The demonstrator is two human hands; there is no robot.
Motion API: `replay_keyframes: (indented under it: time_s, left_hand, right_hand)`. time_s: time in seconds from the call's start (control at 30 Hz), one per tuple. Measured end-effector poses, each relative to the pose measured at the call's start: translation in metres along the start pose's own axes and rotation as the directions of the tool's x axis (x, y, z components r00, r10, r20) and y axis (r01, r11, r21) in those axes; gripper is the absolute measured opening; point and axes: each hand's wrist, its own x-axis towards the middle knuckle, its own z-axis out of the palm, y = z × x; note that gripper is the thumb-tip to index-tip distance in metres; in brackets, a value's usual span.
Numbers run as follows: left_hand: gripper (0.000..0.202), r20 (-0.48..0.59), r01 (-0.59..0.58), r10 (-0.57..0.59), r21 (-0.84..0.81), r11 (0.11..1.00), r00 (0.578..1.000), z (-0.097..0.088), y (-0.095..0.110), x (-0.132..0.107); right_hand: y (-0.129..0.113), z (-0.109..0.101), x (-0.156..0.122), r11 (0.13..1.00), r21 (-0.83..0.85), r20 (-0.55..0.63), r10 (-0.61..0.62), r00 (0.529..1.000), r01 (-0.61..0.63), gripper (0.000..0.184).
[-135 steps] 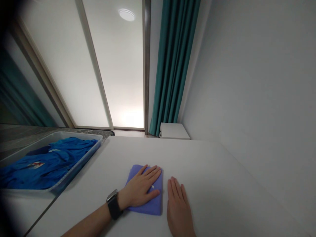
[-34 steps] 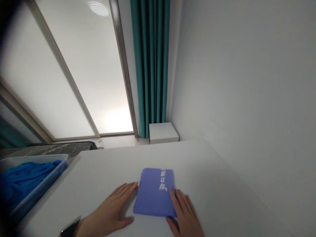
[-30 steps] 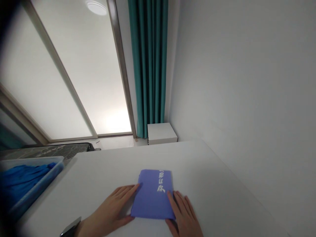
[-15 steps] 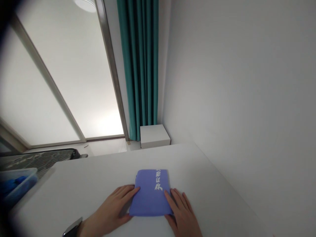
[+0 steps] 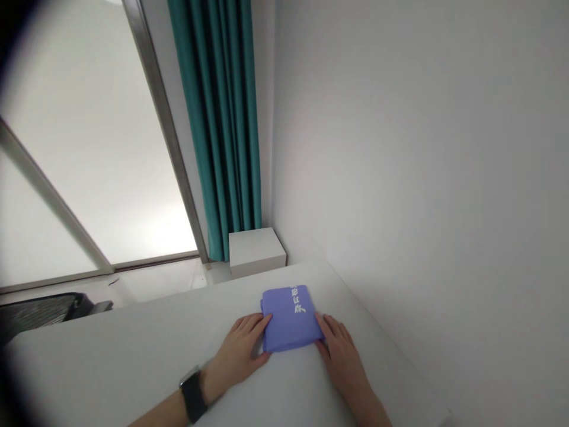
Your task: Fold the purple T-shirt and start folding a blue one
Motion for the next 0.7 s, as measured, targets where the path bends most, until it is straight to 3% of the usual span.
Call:
replay_keyframes:
  time_s: [0.13, 0.3, 0.53, 0.7]
  left_hand:
    - [0.064, -0.031, 0.011, -0.010, 0.023, 1.000, 0.999, 0.013, 0.013, 0.029]
    - [0.061, -0.091, 0.028, -0.023, 0.053, 0.998, 0.996, 0.028, 0.026, 0.057]
    - [0.060, -0.132, -0.019, 0.023, 0.038, 0.999, 0.991, 0.037, 0.035, 0.066]
    - [0.041, -0.117, -0.105, 0.105, 0.007, 0.994, 0.988, 0.027, 0.021, 0.066]
  right_hand:
    - [0.009, -0.006, 0.009, 0.996, 0.056, -0.108, 0.072, 0.992, -0.066, 0.050]
    - [-0.005, -0.014, 0.006, 0.982, 0.039, -0.262, 0.189, 0.946, -0.186, 0.048]
    - [-0.031, -0.019, -0.003, 0.995, -0.073, -0.132, 0.061, 0.989, -0.071, 0.047]
    - [-0.036, -0.023, -0.001, 0.992, -0.123, -0.103, 0.016, 0.994, -0.029, 0.045]
